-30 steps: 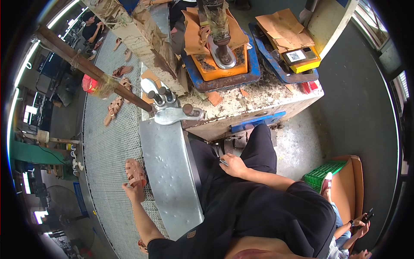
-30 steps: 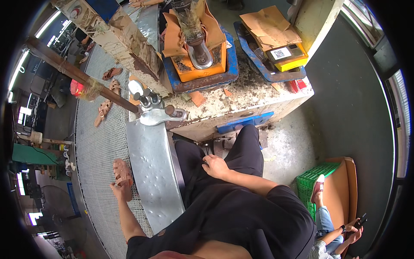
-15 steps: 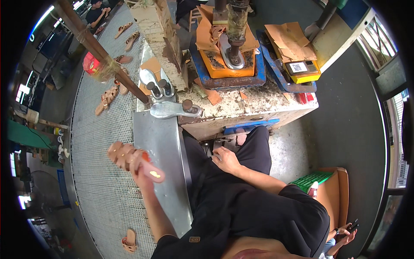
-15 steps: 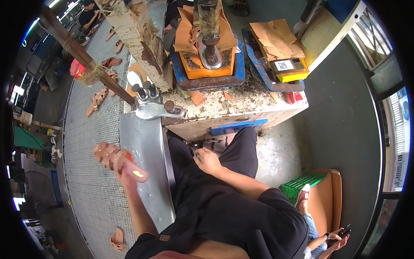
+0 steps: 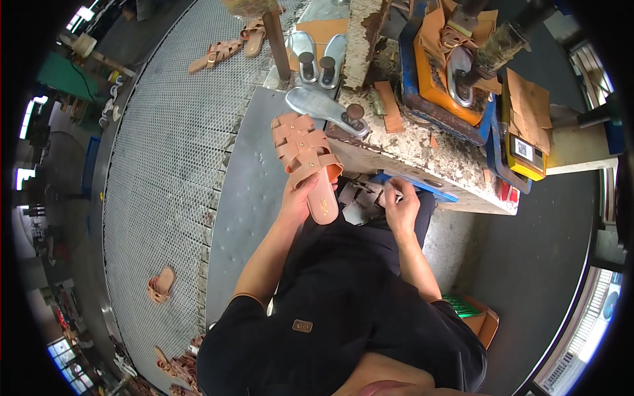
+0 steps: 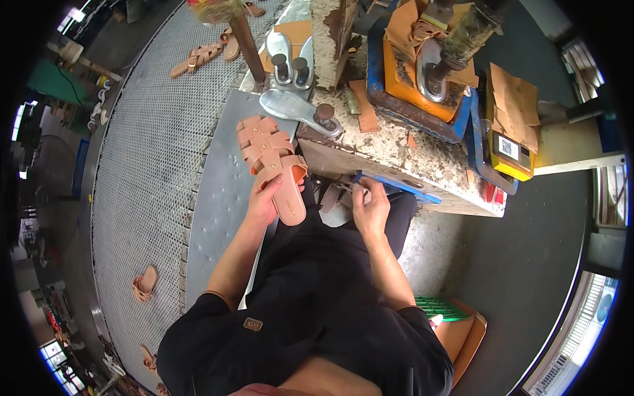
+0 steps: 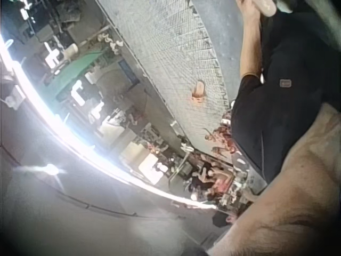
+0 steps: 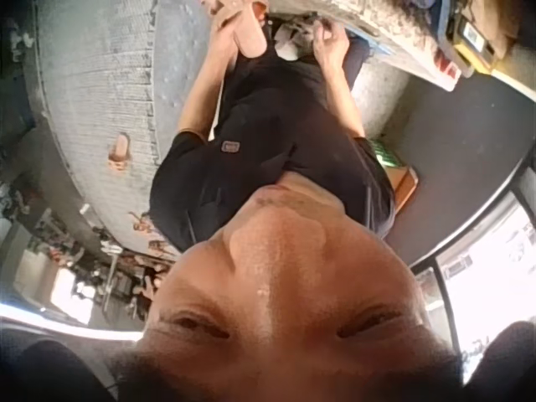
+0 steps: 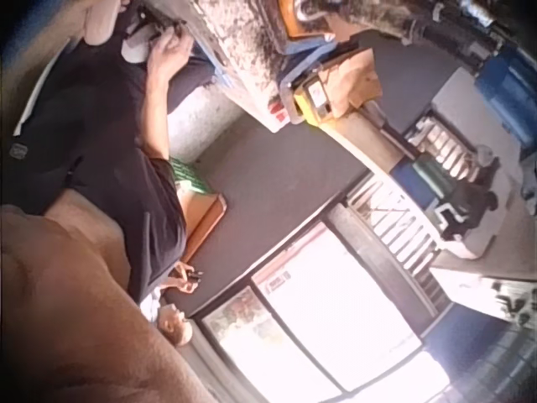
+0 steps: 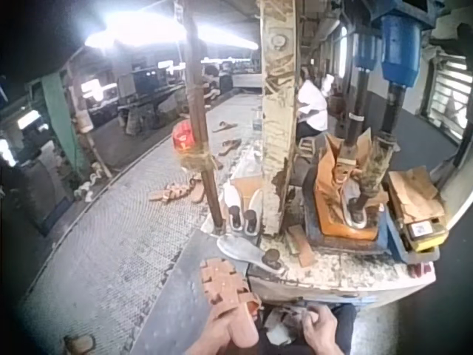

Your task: Pressing shoe soles onto shoes using a mechanical press machine.

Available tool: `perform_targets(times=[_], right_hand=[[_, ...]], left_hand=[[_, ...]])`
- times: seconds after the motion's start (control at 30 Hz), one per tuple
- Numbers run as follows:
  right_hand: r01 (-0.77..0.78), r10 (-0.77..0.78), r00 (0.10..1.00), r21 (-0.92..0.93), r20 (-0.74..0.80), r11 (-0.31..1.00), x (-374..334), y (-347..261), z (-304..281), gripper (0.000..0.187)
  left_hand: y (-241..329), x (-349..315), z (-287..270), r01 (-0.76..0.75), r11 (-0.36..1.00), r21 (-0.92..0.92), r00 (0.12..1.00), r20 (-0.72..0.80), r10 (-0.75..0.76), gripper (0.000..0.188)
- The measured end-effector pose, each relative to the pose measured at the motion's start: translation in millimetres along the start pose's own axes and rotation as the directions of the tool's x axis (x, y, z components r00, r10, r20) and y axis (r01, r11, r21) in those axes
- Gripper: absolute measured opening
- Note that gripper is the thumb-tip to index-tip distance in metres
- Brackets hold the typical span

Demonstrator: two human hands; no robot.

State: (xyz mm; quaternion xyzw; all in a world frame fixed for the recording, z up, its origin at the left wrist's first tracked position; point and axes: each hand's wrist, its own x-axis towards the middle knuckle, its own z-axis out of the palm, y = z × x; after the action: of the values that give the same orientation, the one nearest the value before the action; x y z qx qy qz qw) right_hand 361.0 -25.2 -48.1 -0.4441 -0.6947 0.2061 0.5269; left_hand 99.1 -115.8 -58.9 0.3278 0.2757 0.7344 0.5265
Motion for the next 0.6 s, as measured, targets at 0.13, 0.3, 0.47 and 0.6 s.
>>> perform_targets(times=[0.13,0.3,0.47,0.6], right_hand=[[0.025,-0.025,0.997,-0.006,-0.068,1.000,11,-5,-8,0.024],[0.264,-0.304,0.932,-0.208,-0.196,0.942,56,-16,-23,0.044],[0.279,-0.466,0.750,-0.414,-0.470,0.866,161,-41,-40,0.072],[0.181,-0.448,0.772,-0.520,-0.451,0.835,234,-48,-33,0.084]], left_hand=[[-6,8,6,-0.027,0.998,-0.060,1.000,-0.015,0.027,0.048],[-9,6,-11,-0.021,0.999,-0.030,0.996,-0.090,0.019,0.051],[-9,3,-4,0.018,1.000,-0.019,0.992,-0.122,-0.020,0.051],[-13,-1,9,0.014,0.999,-0.031,0.995,-0.100,-0.017,0.054]])
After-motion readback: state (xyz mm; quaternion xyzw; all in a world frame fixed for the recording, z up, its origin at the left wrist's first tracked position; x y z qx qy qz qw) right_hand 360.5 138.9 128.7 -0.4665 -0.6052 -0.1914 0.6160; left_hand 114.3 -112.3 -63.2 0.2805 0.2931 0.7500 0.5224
